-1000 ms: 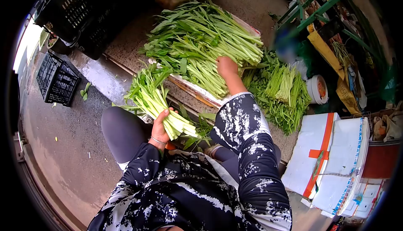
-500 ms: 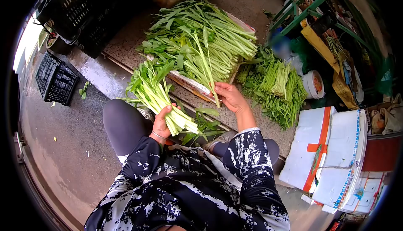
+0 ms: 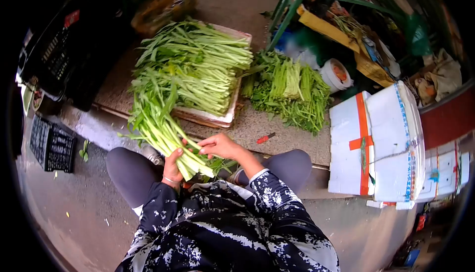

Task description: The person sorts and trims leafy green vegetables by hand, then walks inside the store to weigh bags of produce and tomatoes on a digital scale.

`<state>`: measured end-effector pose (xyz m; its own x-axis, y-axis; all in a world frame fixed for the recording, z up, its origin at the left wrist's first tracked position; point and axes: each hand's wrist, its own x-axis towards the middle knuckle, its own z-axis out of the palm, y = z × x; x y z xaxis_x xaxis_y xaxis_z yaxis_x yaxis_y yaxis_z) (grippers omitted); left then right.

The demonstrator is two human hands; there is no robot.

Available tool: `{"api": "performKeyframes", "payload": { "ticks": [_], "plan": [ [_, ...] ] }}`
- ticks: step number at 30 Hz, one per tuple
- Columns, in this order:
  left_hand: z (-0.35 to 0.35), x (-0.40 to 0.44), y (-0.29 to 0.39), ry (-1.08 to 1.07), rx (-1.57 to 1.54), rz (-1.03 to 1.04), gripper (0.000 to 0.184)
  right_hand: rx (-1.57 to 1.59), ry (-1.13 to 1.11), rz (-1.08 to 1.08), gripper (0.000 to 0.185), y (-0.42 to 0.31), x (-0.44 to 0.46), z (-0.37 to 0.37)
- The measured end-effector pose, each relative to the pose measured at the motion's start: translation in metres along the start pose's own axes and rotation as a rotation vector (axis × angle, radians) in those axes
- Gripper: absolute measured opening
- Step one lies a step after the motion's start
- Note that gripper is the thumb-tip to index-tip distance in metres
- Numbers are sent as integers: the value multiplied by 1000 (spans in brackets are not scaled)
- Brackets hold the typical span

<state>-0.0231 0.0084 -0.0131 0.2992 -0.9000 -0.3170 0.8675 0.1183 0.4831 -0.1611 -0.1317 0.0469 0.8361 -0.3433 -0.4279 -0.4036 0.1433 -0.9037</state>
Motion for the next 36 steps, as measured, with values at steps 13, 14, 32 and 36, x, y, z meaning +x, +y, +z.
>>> {"api": "performKeyframes", "payload": {
  "ticks": [13,14,32,36],
  "plan": [
    [8,-8,4,-37,-74,-106,42,493,-42,42,24,25,11,17],
    [9,-8,5,-36,-80,-76,41,496,-43,41,24,30,13,20],
    [1,-1,-4,105,71,47,38,-554,535,-6,29,6,13,8],
    [1,1,-6,78,111,19,34,-230,340,-229,23,-16,30,34]
  ]
}}
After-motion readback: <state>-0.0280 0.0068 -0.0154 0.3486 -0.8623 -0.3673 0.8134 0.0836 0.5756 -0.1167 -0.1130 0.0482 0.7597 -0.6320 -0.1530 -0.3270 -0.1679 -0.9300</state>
